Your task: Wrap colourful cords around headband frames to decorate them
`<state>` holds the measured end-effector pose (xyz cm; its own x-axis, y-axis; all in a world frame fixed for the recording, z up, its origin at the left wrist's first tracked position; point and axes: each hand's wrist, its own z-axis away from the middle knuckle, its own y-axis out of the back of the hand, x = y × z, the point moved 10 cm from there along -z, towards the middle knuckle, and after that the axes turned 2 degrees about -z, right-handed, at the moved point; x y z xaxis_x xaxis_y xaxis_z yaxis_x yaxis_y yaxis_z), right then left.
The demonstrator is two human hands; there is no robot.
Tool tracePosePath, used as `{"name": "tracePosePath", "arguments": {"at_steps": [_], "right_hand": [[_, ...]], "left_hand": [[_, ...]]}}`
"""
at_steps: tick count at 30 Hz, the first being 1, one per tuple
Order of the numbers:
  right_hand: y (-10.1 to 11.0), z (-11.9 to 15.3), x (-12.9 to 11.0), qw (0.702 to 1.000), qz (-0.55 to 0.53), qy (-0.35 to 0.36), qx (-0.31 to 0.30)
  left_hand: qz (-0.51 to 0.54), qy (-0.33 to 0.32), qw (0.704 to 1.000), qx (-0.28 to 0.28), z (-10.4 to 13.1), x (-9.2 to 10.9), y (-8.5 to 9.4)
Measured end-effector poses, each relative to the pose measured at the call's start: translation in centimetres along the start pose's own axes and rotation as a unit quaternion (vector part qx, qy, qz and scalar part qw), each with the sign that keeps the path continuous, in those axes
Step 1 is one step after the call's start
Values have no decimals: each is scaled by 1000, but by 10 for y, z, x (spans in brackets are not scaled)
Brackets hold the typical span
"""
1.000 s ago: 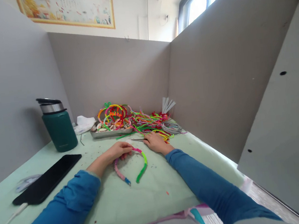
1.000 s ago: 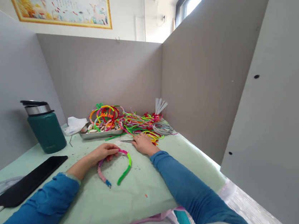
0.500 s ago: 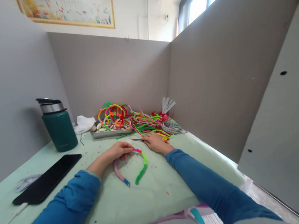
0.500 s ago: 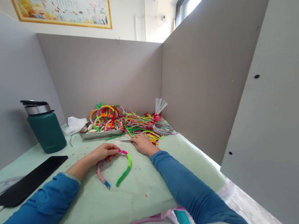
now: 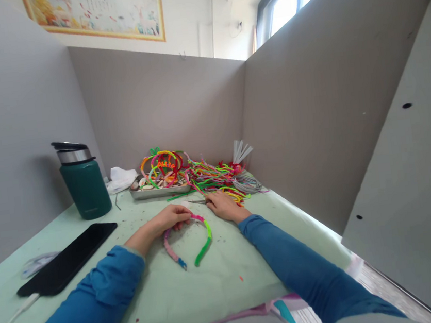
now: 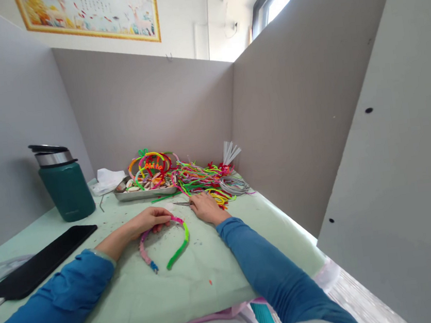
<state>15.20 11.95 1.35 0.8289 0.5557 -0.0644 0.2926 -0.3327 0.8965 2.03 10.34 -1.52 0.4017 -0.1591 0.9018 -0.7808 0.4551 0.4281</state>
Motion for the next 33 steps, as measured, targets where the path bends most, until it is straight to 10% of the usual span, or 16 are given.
{"name": "tracePosePath", "arguments": {"at_steps": [26,33], "right_hand": [[18,0,7,996,-23,-35,78],[47,13,94,963,-8,-209,172]], "left_hand": [[3,7,1000,-5,-1,-3,-1],[9,12,1000,-1,-4,-6,0]]}}
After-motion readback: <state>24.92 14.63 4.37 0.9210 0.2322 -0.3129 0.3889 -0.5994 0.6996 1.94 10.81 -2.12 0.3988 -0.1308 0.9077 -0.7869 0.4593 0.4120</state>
